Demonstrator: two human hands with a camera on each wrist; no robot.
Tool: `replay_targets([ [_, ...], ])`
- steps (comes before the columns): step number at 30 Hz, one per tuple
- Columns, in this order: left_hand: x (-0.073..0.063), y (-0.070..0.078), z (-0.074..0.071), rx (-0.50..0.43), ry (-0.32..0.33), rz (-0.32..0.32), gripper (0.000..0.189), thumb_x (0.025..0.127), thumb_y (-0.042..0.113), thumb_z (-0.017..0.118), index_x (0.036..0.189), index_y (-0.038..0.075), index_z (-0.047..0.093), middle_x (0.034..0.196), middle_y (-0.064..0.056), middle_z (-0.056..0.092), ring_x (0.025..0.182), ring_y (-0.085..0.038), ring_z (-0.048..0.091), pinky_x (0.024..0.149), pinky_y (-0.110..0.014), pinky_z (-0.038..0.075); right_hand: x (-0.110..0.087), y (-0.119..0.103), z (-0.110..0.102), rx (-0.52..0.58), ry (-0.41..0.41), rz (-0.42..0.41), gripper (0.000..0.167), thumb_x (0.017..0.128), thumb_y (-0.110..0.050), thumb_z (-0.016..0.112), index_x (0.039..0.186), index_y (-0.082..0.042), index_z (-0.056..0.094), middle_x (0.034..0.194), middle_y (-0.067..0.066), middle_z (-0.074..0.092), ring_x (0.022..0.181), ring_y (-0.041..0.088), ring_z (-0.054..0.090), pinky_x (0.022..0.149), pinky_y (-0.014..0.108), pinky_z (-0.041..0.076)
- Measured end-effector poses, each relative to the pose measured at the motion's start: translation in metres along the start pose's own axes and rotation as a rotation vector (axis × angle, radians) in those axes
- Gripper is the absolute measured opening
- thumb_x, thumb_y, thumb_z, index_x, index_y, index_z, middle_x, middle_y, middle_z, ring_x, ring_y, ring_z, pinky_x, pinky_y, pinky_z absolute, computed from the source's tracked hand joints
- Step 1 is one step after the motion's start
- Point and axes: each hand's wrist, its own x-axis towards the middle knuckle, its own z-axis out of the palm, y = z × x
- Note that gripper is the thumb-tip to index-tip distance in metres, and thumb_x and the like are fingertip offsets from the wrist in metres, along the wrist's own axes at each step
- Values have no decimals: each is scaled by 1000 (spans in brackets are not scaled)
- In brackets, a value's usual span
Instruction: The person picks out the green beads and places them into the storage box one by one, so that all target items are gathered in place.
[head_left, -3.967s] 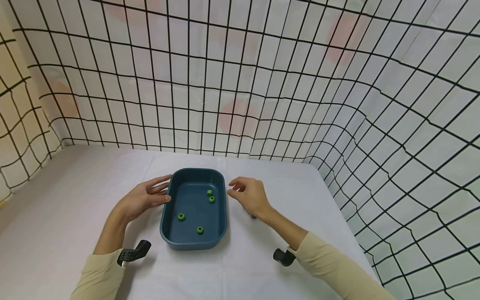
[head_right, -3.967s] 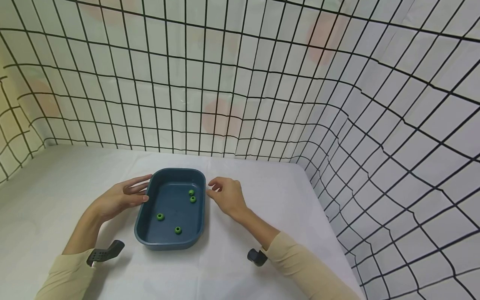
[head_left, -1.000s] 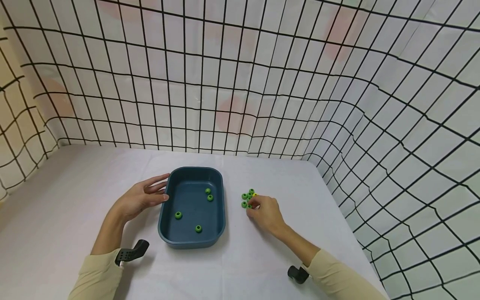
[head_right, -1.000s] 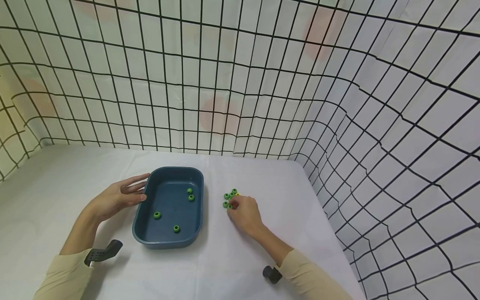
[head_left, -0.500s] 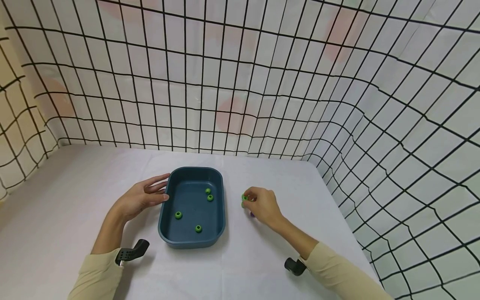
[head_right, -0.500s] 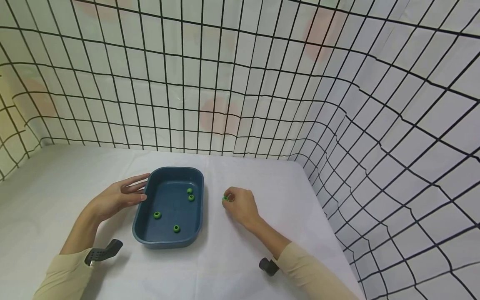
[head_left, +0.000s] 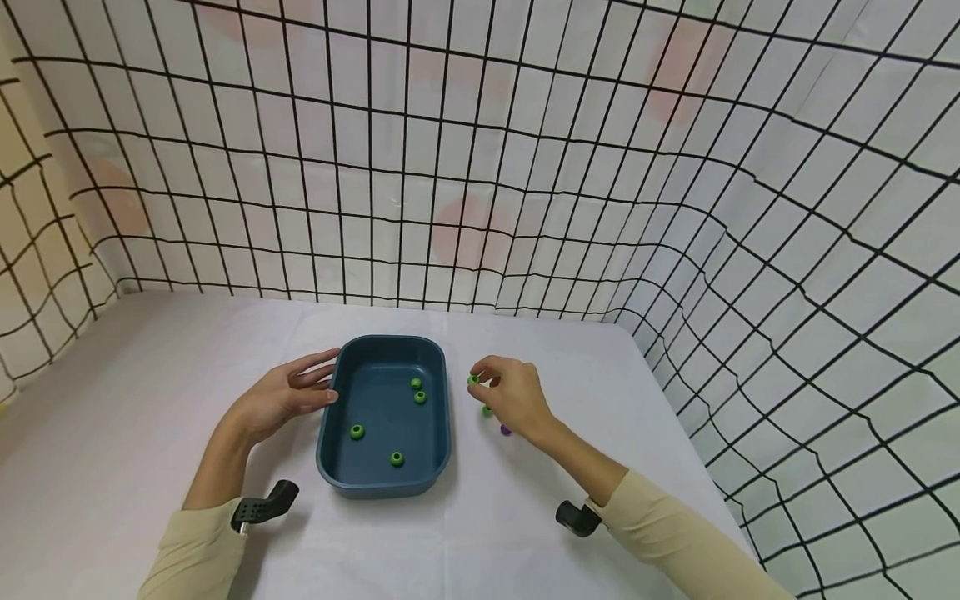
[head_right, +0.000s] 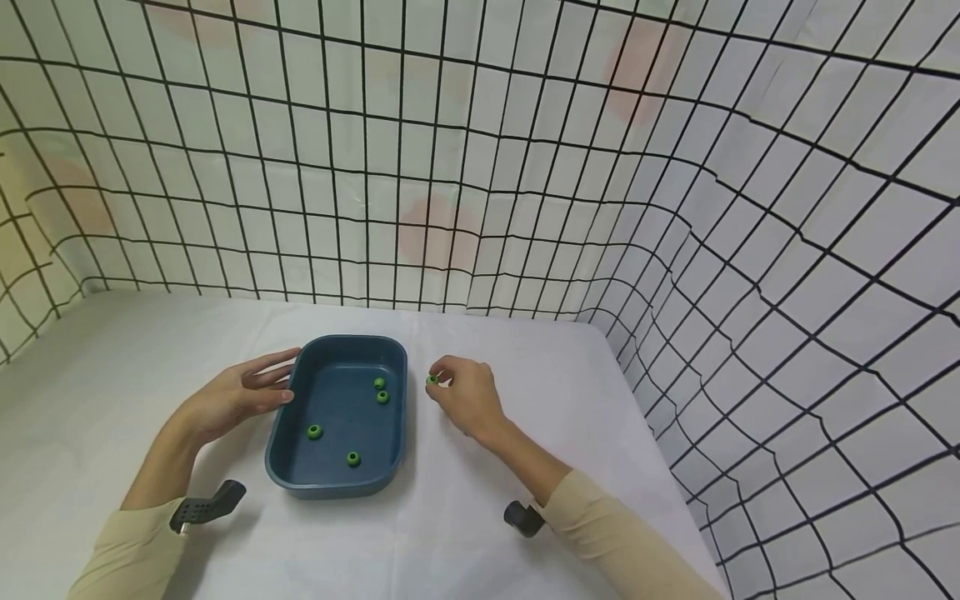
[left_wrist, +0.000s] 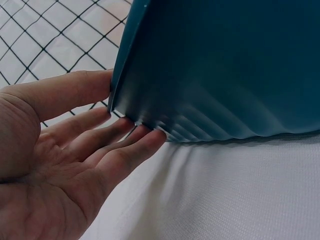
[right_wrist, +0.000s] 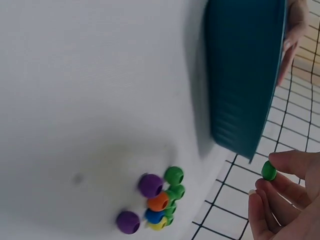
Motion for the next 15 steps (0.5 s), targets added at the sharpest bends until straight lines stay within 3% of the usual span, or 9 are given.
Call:
replay_targets([
  [15,-1,1,0,2,-1,-5,83,93,14,73,161,11,27,162,-23,31,149,-42,34,111,-52,44,7,-24,14,28,-61,-27,10,86,-11,78,96,-9,77,87,6,78,75,18,69,62,25,54],
])
